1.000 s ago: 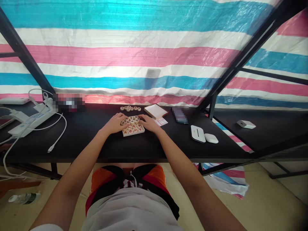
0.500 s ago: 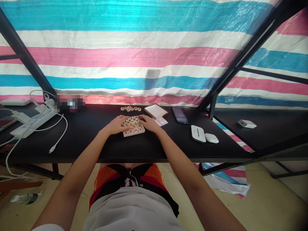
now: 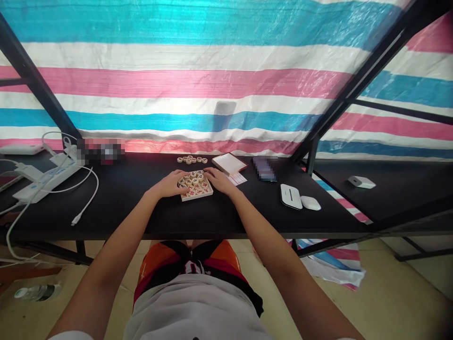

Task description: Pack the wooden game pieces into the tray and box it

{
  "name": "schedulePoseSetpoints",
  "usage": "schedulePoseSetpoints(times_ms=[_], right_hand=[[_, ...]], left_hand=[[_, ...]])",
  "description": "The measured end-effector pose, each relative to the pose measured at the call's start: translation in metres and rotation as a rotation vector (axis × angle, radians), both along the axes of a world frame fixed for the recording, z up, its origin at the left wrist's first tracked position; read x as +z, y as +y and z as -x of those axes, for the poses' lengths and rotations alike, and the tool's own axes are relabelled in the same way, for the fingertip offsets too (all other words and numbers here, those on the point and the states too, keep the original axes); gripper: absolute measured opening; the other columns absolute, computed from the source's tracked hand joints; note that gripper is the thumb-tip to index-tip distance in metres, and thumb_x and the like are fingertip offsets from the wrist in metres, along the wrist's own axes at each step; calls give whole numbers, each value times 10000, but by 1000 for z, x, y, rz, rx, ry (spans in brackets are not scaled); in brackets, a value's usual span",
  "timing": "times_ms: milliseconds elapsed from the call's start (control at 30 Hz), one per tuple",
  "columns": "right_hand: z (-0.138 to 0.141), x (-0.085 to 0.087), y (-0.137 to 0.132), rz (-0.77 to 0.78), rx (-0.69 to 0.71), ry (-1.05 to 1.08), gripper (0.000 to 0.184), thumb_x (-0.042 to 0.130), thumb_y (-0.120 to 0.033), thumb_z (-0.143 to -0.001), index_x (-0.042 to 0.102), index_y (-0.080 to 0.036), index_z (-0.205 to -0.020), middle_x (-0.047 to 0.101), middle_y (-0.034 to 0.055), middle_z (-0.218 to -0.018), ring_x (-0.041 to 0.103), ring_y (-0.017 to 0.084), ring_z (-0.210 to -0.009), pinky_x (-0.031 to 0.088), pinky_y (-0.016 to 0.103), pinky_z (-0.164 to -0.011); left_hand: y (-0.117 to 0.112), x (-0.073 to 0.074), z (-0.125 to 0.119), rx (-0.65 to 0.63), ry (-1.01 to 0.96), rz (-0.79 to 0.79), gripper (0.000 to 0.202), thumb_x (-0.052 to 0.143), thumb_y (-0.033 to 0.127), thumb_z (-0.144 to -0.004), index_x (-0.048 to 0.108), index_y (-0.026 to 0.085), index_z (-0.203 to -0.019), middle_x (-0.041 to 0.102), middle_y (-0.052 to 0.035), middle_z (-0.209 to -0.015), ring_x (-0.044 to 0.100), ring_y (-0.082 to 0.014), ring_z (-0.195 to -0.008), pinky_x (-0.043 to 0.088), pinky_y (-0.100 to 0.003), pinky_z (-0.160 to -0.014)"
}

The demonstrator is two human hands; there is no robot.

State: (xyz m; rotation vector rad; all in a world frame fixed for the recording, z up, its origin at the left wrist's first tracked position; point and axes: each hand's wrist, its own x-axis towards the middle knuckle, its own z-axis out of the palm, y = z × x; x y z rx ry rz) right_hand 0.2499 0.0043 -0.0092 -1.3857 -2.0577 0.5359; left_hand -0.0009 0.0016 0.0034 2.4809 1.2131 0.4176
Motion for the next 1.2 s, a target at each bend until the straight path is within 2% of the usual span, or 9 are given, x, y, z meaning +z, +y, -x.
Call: schedulePoseSetpoints(times_ms=[100, 200, 400, 500, 567, 700, 833, 1033, 1200], right_hand=[[-3, -4, 9, -63, -66, 17, 355, 355, -293, -955, 571, -184, -1216, 616, 88, -1212, 549, 185, -1144, 383, 342, -1022], [-7, -8, 26, -41, -93, -64, 375, 369, -178, -914, 560, -153, -1237, 614, 111, -1213, 561, 199, -1130, 399, 354, -1013], [-4, -5, 60, -39, -23, -252, 525, 353, -28, -838, 494, -106, -1337, 519, 139, -1368, 489, 230, -1248, 367, 363, -1057], [4, -2, 69, -52, -8, -392, 575, 374, 8, -812, 453, -84, -1374, 426, 152, -1453, 447, 249, -1295, 323, 364, -1086], [8, -2, 71, -66, -3, -479, 581, 380, 19, -805, 449, -77, -1374, 432, 156, -1449, 456, 252, -1284, 306, 360, -1090], [8, -3, 71, -95, -42, -528, 470, 376, -26, -847, 523, -90, -1288, 558, 168, -1307, 523, 247, -1180, 368, 334, -1015], [1, -6, 63, -137, -63, -530, 302, 417, -138, -893, 613, -105, -1121, 582, 181, -1210, 517, 260, -1144, 393, 339, -975], [-6, -10, 42, -146, -73, -442, 224, 442, -188, -911, 575, -132, -1082, 649, 136, -1034, 585, 234, -976, 435, 316, -844], [-8, -11, 29, -132, -58, -408, 195, 475, -226, -908, 582, -151, -1053, 660, 121, -1013, 603, 224, -946, 438, 307, -814]], left_hand=[[-1, 1, 0, 2, -1, 5, 710, 580, 578, -769, 455, 226, -1373, 446, -103, -1367, 453, -284, -1249, 364, -375, -1053], [-2, 3, -1, 6, -6, 12, 705, 593, 561, -759, 458, 235, -1370, 455, -99, -1366, 466, -286, -1238, 381, -372, -1036], [-1, 2, 0, 16, -29, 28, 721, 610, 553, -744, 458, 234, -1373, 462, -96, -1363, 475, -287, -1229, 387, -368, -1033], [-1, 2, 1, 11, -39, 36, 715, 615, 541, -742, 461, 234, -1369, 467, -92, -1355, 493, -278, -1210, 384, -366, -1037], [-1, 2, 1, 13, -39, 38, 716, 616, 543, -737, 465, 235, -1365, 466, -88, -1357, 491, -279, -1213, 383, -363, -1038], [-1, 2, 1, 22, -36, 43, 716, 613, 549, -731, 470, 243, -1362, 462, -77, -1370, 479, -286, -1227, 371, -365, -1051], [0, 2, 1, 17, -46, 42, 723, 617, 554, -724, 477, 236, -1359, 469, -83, -1364, 479, -290, -1226, 357, -375, -1066], [-3, 5, 2, 12, -47, 69, 725, 616, 544, -727, 467, 238, -1368, 443, -87, -1378, 466, -289, -1238, 367, -377, -1060], [-5, 8, 3, 2, -44, 88, 724, 621, 492, -729, 453, 224, -1380, 425, -92, -1387, 445, -294, -1261, 355, -381, -1074]])
